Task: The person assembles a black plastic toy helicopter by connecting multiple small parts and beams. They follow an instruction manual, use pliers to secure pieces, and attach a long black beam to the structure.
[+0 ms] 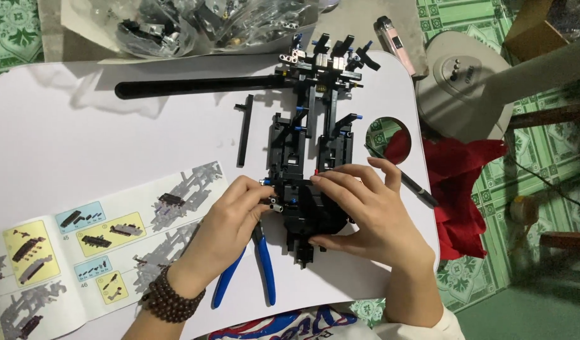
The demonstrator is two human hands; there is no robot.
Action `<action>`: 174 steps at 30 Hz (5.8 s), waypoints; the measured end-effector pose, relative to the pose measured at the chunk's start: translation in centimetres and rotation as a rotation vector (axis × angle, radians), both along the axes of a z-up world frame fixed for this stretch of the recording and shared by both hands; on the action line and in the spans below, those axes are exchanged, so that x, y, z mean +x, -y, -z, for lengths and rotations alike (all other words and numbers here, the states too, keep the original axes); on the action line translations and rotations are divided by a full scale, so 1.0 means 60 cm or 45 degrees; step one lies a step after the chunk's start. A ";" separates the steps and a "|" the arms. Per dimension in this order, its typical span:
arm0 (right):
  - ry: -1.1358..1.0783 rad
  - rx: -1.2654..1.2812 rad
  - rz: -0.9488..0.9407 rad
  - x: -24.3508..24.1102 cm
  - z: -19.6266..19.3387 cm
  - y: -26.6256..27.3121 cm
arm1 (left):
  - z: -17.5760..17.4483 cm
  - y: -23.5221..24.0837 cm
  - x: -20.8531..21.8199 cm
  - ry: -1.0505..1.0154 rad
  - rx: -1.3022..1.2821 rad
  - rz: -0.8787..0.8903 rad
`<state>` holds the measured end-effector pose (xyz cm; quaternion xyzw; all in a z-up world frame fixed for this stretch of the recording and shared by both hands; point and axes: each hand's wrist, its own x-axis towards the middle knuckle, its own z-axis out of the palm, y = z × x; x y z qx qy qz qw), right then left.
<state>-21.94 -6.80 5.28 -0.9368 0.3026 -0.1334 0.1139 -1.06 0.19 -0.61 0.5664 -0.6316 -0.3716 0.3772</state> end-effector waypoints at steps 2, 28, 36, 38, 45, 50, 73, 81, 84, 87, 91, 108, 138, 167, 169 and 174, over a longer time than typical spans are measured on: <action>-0.001 0.013 0.013 -0.005 0.001 0.001 | 0.003 0.002 -0.002 0.039 -0.065 -0.013; 0.024 0.094 -0.068 -0.011 0.000 0.009 | -0.019 -0.011 -0.010 0.320 -0.237 -0.158; 0.006 0.134 -0.059 -0.011 0.002 0.009 | -0.022 -0.022 -0.020 0.424 -0.134 -0.167; 0.003 0.134 -0.055 -0.010 0.002 0.009 | -0.025 -0.023 -0.013 0.466 -0.142 -0.137; 0.001 0.133 -0.072 -0.011 0.002 0.009 | -0.027 -0.022 -0.008 0.441 -0.290 -0.160; 0.011 0.149 -0.073 -0.010 -0.001 0.009 | -0.047 -0.024 -0.013 0.298 -0.297 -0.288; 0.626 0.620 0.524 -0.077 0.058 -0.054 | -0.034 -0.022 -0.016 0.400 -0.089 -0.033; 0.655 0.787 0.458 -0.093 0.065 -0.037 | -0.025 -0.019 -0.011 0.449 -0.111 0.007; 0.665 0.827 0.488 -0.096 0.070 -0.036 | -0.024 -0.019 -0.010 0.460 -0.103 0.016; 0.679 0.831 0.491 -0.091 0.073 -0.039 | -0.025 -0.019 -0.010 0.461 -0.104 0.015; 0.698 0.734 0.449 -0.095 0.082 -0.038 | -0.022 -0.019 -0.010 0.476 -0.123 0.019; 0.593 0.949 0.277 -0.114 0.060 -0.001 | -0.025 -0.011 -0.009 0.458 -0.152 -0.011; 0.764 0.746 0.340 -0.103 0.106 -0.039 | -0.029 -0.006 -0.010 0.322 -0.086 -0.023; 1.135 0.486 0.840 -0.113 0.126 -0.058 | -0.029 -0.019 -0.033 0.289 -0.130 -0.095; 1.091 0.447 0.784 -0.112 0.126 -0.057 | -0.027 -0.020 -0.035 0.262 -0.096 -0.143; 1.073 0.498 0.744 -0.109 0.123 -0.057 | -0.028 -0.020 -0.041 0.262 -0.102 -0.174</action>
